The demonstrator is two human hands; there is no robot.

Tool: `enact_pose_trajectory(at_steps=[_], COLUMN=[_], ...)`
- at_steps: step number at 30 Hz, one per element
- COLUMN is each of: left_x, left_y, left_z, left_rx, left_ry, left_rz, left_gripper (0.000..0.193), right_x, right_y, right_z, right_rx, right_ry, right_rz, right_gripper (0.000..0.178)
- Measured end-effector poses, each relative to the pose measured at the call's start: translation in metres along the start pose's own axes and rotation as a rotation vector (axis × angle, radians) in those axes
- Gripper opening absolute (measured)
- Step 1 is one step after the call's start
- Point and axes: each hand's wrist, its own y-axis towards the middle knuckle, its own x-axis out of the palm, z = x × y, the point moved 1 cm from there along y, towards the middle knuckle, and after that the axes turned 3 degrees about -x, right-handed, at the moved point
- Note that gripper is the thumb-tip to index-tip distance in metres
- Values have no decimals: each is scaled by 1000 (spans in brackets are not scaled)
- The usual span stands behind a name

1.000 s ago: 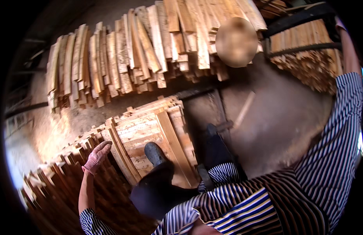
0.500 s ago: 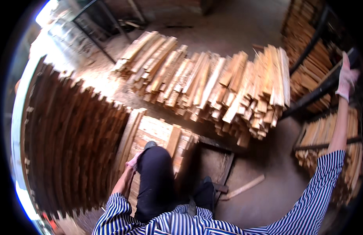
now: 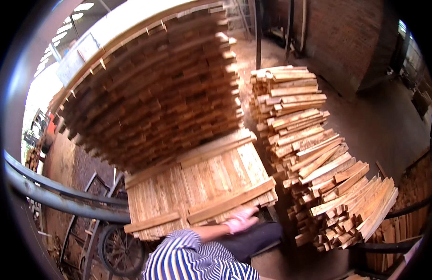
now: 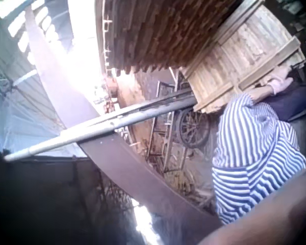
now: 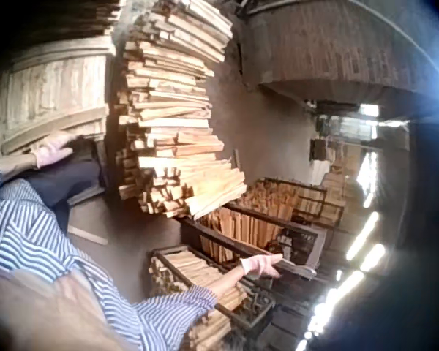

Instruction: The person picks up wooden planks from a large pile and stacks them onto a wooden pallet. They repeatedly lift the planks and place them in an organized stack, occasionally adjusting the alignment of the wood.

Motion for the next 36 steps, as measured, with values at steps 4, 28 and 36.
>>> enact_pose_trajectory(at_steps=[4,28,36], left_x=[-49,-37,-101], left_y=[-45,-114,-309], left_z=[-39,-156,-247], left_rx=[-442,-647,-1428], left_ry=[567,561,746], left_rz=[146,401,126], left_gripper=[93,96,110], right_x=[108,459,519], right_y=[-140,-452,-513], right_z=[114,307,321], right_rx=[339,-720,-658], right_ry=[-548,-540,-472], right_rz=[-17,-1819,-2260], right_gripper=[96,84,89])
